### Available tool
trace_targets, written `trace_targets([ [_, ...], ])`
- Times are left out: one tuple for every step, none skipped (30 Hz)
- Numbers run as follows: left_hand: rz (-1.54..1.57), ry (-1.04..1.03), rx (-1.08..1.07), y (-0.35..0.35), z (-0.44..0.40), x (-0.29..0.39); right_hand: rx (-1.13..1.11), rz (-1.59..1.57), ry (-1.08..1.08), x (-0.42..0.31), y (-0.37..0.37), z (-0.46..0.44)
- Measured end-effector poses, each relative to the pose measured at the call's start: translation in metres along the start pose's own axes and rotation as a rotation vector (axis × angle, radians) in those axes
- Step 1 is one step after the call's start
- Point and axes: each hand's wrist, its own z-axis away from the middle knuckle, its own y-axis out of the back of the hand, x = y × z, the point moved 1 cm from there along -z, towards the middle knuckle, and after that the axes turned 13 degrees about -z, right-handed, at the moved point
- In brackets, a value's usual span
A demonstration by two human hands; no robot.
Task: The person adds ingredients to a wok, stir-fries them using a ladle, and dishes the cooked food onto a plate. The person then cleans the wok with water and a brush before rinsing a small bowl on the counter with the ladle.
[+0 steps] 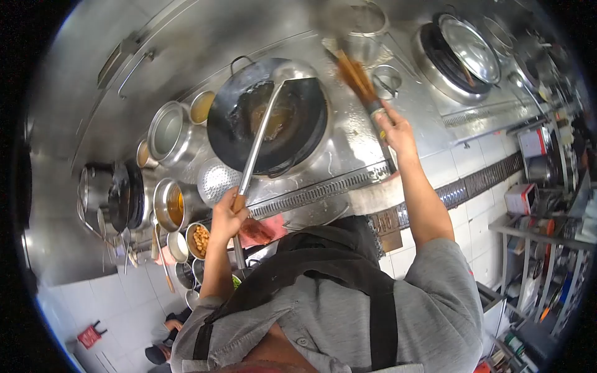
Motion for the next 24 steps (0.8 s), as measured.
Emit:
trace_targets([
  [0.001,-0.015,-0.011,-0.002,-0.005,0.006,-0.060,0.080,0.003,0.005,0.007,0.001],
  [0.030,-0.068,-0.057,-0.004,-0.010,0.014,-0.141,0.260,0.014,0.008,0.017,0.002],
  [0.057,-0.116,-0.102,-0.003,-0.015,0.023,-0.132,0.260,0.012,0.028,0.030,0.001],
  [-0.039,-0.142,-0.104,-0.003,-0.019,0.049,-0.117,0.334,0.138,0.057,0.043,0.001],
  [-0.038,-0.147,-0.104,-0.017,-0.025,0.060,-0.104,0.410,0.267,0.063,0.049,0.007],
  [-0.130,-0.164,-0.079,-0.034,-0.030,0.068,-0.103,0.414,0.267,0.069,0.058,0.016],
  [-0.222,-0.175,-0.056,-0.054,-0.034,0.073,-0.023,0.182,0.065,0.067,0.066,0.035],
  [-0.281,-0.178,-0.075,-0.084,-0.041,0.071,0.059,-0.050,-0.136,0.068,0.073,0.053],
  [-0.340,-0.179,-0.093,-0.116,-0.048,0.068,0.099,-0.137,-0.182,0.073,0.080,0.068],
  [-0.352,-0.161,-0.111,-0.141,-0.052,0.071,0.139,-0.223,-0.224,0.079,0.088,0.080],
  [-0.364,-0.145,-0.127,-0.164,-0.057,0.077,0.216,-0.368,-0.238,0.092,0.094,0.089],
  [-0.357,-0.138,-0.128,-0.185,-0.060,0.082,0.222,-0.454,-0.282,0.095,0.099,0.098],
  [-0.361,-0.076,-0.189,-0.205,-0.062,0.087,0.227,-0.538,-0.329,0.097,0.103,0.106],
  [-0.363,-0.013,-0.252,-0.220,-0.061,0.095,0.212,-0.551,-0.349,0.096,0.104,0.112],
  [-0.351,-0.001,-0.254,-0.234,-0.058,0.104,0.195,-0.560,-0.369,0.093,0.104,0.117],
  [-0.317,0.029,-0.323,-0.246,-0.056,0.112,0.153,-0.566,-0.377,0.091,0.103,0.120],
  [-0.280,0.062,-0.387,-0.255,-0.055,0.121,0.122,-0.576,-0.398,0.088,0.101,0.121],
  [-0.265,0.090,-0.376,-0.263,-0.055,0.129,0.087,-0.543,-0.382,0.084,0.096,0.120],
  [-0.174,0.088,-0.475,-0.270,-0.054,0.137,0.046,-0.510,-0.369,0.074,0.087,0.119],
  [-0.081,0.084,-0.569,-0.275,-0.054,0.140,0.006,-0.540,-0.383,0.063,0.079,0.116],
  [-0.067,0.114,-0.548,-0.278,-0.055,0.136,-0.029,-0.523,-0.388,0.057,0.068,0.110],
  [-0.108,-0.057,-0.578,-0.285,-0.056,0.129,-0.101,-0.488,-0.296,0.051,0.056,0.102],
  [-0.152,-0.229,-0.604,-0.275,-0.056,0.129,-0.174,-0.456,-0.203,0.043,0.046,0.094],
  [-0.137,-0.267,-0.537,-0.262,-0.052,0.124,-0.313,-0.409,-0.171,0.031,0.035,0.083],
])
